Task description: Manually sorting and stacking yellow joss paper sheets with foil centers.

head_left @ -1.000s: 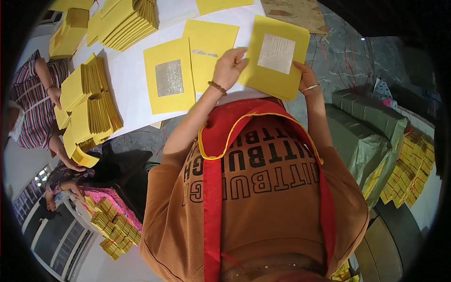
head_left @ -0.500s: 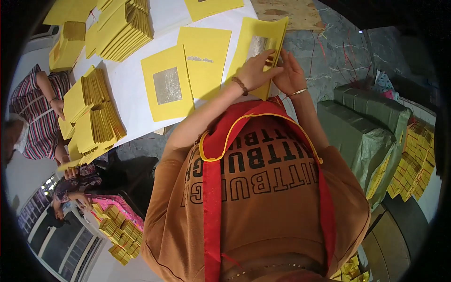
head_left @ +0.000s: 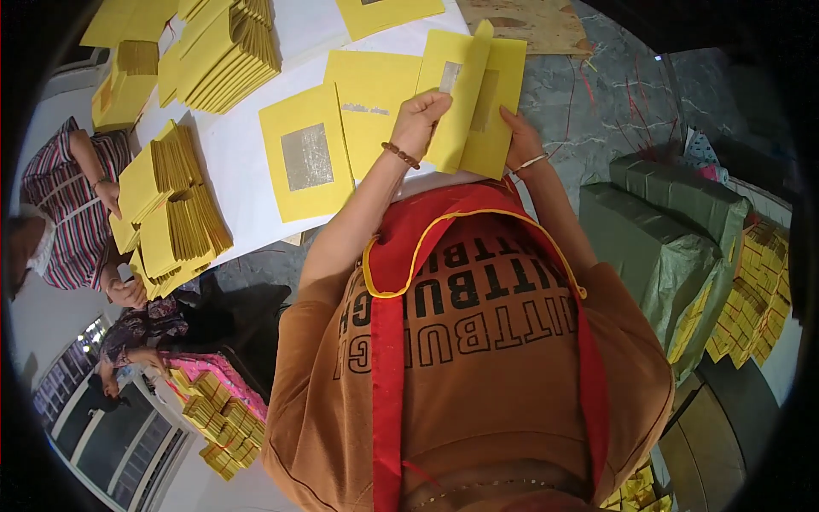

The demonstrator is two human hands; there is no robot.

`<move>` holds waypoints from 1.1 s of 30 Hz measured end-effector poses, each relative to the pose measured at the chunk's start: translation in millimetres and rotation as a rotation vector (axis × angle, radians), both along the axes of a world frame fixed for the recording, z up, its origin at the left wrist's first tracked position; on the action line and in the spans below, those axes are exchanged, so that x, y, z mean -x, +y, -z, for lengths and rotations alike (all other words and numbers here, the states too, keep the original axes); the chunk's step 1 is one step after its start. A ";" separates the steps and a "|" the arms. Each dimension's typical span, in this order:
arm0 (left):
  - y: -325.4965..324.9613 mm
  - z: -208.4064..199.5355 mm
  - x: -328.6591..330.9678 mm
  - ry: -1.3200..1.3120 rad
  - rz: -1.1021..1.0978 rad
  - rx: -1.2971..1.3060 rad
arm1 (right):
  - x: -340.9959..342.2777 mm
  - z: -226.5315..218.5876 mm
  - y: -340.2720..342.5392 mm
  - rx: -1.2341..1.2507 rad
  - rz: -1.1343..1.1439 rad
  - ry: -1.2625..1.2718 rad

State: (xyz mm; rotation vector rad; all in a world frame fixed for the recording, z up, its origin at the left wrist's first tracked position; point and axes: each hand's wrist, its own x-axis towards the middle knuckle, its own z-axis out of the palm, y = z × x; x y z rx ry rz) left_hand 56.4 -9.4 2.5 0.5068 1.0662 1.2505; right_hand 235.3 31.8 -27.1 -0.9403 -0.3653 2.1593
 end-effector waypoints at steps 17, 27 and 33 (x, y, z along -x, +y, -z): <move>-11.2 -6.9 24.9 0.123 -0.054 0.045 | 0.1 2.8 -2.4 -0.014 -0.018 -0.212; -12.2 -14.4 11.2 0.381 -0.046 -0.029 | 15.0 -16.1 -2.4 -0.190 0.217 -0.165; -17.1 -15.2 -2.5 0.302 0.048 0.025 | 9.1 -6.9 -2.0 -0.277 0.134 -0.145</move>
